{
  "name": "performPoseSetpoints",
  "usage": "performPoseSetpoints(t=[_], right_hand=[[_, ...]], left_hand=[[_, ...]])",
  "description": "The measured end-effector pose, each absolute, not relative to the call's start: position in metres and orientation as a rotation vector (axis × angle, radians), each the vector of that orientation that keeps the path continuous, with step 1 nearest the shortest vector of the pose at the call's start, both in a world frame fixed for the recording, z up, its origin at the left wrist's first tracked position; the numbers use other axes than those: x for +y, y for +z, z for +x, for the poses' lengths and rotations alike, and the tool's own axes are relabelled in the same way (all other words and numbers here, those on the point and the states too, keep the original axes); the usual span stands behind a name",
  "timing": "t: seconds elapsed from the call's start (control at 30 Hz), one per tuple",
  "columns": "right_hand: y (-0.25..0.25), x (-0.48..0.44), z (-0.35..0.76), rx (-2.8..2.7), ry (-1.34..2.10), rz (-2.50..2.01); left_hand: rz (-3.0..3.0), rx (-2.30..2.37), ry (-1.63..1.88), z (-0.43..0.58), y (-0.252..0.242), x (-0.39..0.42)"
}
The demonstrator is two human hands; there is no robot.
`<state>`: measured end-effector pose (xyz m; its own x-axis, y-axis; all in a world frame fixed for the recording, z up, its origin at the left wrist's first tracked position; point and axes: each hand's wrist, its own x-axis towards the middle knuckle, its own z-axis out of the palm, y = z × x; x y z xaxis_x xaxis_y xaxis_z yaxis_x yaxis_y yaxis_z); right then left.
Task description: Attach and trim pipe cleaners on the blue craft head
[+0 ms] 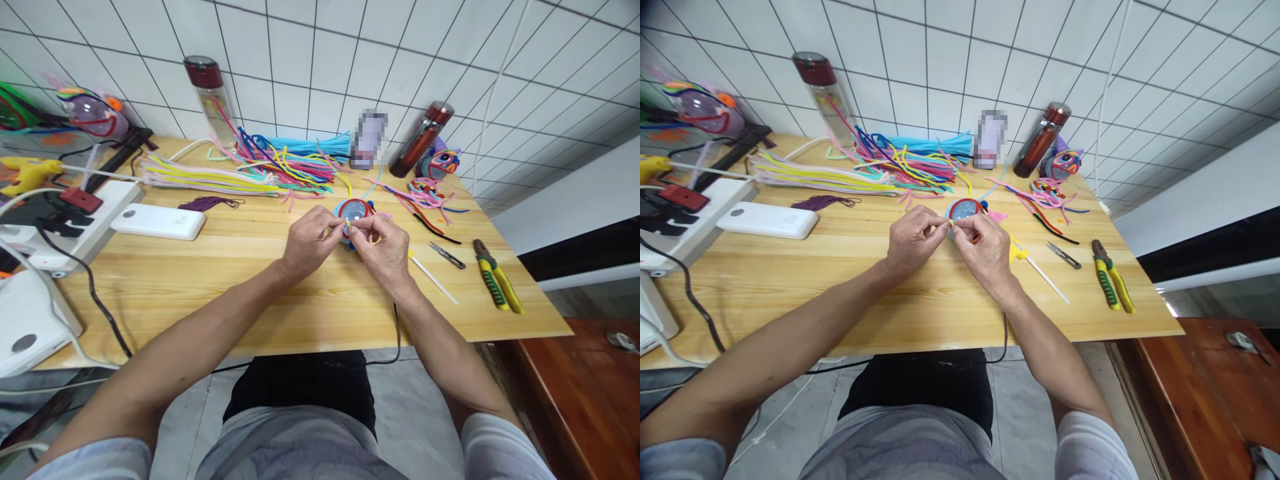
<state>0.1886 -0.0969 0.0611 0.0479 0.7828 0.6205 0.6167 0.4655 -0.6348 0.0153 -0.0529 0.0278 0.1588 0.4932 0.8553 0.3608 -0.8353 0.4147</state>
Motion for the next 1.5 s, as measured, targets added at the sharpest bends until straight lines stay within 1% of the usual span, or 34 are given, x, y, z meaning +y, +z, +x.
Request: performPoseSetpoints(t=[0.13, 0.27, 0.47, 0.63, 0.83, 0.97, 1.17, 1.5], right_hand=[[0.066, -0.101, 0.187, -1.552, 0.463, -1.277], [0.072, -0.107, 0.187, -1.472, 0.678, -1.301], [0.068, -0.121, 0.19, -1.39, 0.788, -1.294], [0.056, -0.138, 0.195, -1.338, 0.727, -1.33], [0.039, -0.153, 0.202, -1.31, 0.679, -1.397], [0.034, -0.151, 0.213, -1.27, 0.574, -1.483], [0.041, -0.137, 0.226, -1.293, 0.33, -1.693], [0.046, -0.121, 0.23, -1.402, 0.235, -1.764]], left_hand=[[2.286, 0.947, 1.763, 0.015, 0.028, -0.054], [2.267, 0.93, 1.786, 0.016, 0.028, -0.057], [2.214, 0.861, 1.768, 0.022, 0.026, -0.065], [2.253, 0.747, 1.782, 0.025, 0.022, -0.073], [2.302, 0.693, 1.651, 0.03, 0.015, -0.078], [2.325, 0.671, 1.628, 0.026, 0.01, -0.071], [2.432, 0.873, 1.451, 0.02, 0.006, -0.054], [2.717, 0.62, 1.133, 0.037, 0.03, -0.009]])
